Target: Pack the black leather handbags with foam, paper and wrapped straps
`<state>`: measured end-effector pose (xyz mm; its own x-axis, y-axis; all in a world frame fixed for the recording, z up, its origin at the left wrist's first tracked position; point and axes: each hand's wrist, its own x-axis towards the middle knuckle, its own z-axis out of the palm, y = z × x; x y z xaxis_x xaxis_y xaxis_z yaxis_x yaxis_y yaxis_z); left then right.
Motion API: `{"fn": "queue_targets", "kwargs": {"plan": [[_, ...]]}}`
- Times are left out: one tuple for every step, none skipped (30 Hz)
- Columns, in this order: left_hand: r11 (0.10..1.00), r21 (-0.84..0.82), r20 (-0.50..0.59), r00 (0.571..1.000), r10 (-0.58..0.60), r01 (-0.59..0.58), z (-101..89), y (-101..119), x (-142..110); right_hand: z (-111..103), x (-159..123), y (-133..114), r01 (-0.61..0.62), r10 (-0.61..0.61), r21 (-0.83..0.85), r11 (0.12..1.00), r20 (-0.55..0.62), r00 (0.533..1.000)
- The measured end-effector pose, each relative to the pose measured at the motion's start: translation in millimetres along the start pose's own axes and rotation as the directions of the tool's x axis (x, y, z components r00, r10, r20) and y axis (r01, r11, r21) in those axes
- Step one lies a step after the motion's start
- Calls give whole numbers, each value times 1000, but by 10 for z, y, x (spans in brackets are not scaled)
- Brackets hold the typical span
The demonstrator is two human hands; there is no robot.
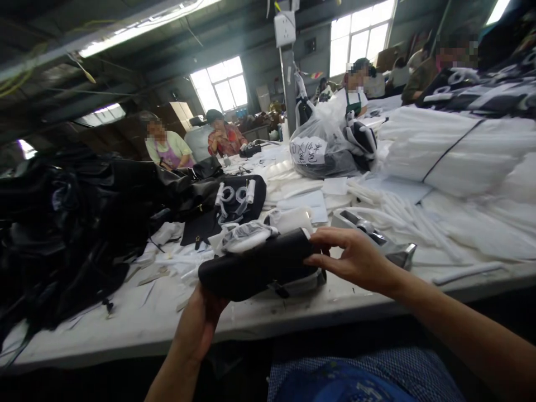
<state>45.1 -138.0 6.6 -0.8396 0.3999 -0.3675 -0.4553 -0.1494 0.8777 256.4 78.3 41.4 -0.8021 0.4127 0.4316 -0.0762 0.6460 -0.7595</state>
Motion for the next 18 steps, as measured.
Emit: {"fn": "queue_targets", "kwargs": {"plan": [[1000,27,15,1000,-9,8,16,46,-17,5,34,-30,-29,29,12,1000,-50,998],[998,57,47,998,-28,25,33,90,-35,6,75,-45,-74,80,61,995,-91,993],[995,89,94,994,-51,43,48,129,-55,2,121,-42,-128,145,145,981,-119,982],[991,122,150,986,-76,58,61,162,-74,-3,168,-18,-180,219,254,950,-134,967],[986,155,206,974,-97,65,71,186,-90,-8,212,28,-229,294,371,900,-129,947],[980,189,250,962,-112,65,79,197,-98,-8,249,96,-270,362,481,834,-108,926],[974,220,276,953,-120,59,83,195,-95,-1,277,181,-304,421,572,762,-80,903],[967,249,294,947,-128,54,85,178,-78,16,292,281,-342,475,635,693,-45,879],[960,275,307,941,-142,55,86,147,-44,44,295,388,-382,521,669,637,-8,854],[953,297,314,936,-158,62,85,103,6,82,288,500,-421,558,681,599,22,830],[945,319,316,932,-177,71,85,49,70,127,277,611,-457,589,673,582,39,807],[937,340,317,928,-196,81,85,-11,147,177,264,718,-488,614,652,581,43,788],[929,358,316,925,-212,90,87,-73,230,227,255,819,-515,635,623,589,38,772],[922,375,315,922,-223,95,91,-134,313,271,250,912,-536,651,593,600,26,758],[915,394,316,921,-228,91,98,-187,392,306,251,996,-553,664,567,611,14,748],[906,416,319,921,-225,77,107,-231,460,328,254,1069,-567,673,545,618,7,740],[896,443,319,925,-204,45,117,-262,511,335,255,1128,-578,680,530,621,3,733],[881,473,319,934,-163,-8,126,-281,542,328,248,1169,-589,691,523,616,0,723]]}}
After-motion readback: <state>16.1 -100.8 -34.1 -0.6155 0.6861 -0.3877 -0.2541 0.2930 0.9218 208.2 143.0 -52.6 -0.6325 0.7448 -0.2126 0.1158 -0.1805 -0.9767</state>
